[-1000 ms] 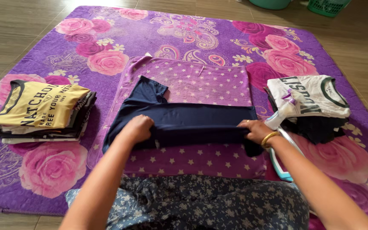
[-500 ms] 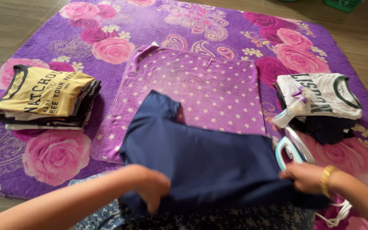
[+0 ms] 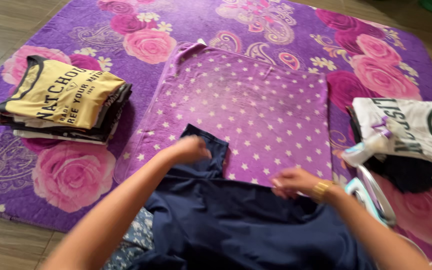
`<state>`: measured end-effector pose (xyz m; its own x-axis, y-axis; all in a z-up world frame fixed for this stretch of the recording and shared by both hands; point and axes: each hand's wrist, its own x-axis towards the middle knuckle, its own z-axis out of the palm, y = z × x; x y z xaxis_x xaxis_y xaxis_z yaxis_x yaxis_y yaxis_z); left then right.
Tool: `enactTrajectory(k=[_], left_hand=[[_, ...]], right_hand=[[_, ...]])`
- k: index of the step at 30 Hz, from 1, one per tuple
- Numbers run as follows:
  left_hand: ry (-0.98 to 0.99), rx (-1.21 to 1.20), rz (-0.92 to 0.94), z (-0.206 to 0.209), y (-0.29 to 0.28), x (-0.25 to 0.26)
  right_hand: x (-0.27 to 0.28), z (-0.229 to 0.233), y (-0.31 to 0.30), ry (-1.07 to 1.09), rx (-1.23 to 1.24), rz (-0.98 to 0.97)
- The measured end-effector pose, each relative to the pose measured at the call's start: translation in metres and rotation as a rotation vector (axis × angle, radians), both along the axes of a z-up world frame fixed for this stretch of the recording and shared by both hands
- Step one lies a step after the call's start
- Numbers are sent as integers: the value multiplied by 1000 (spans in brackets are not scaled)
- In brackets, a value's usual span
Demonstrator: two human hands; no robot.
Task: The person irons a yellow t-shirt and a dark blue t-shirt on a purple mat. They use a spray bottle to moisten the fabric before ironing and fold the shirts after ironing.
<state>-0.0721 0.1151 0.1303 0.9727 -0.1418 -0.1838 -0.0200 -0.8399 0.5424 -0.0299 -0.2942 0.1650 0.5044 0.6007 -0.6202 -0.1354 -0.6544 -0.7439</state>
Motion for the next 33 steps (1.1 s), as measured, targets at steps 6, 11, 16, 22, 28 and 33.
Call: enactTrajectory(k=[6,11,16,22,28,33], left_hand=[[-68,111,646,-104,48,51],[-207,158,859,-146,40,70],[-289,45,779,-150,39,91],[-595,273,656,-157,27,101],[-707,421,542,-135,22,78],[-699,371,201,-118,-12,25]], right_hand=[[78,-154,147,40,-27,-571],[85,-186,196,53,-124,-835],[101,-197,203,-161,47,-754],[84,-172,218,-386,-29,-870],[58,-159,237,-757,-5,-949],[18,-173,246,-1250,56,-362]])
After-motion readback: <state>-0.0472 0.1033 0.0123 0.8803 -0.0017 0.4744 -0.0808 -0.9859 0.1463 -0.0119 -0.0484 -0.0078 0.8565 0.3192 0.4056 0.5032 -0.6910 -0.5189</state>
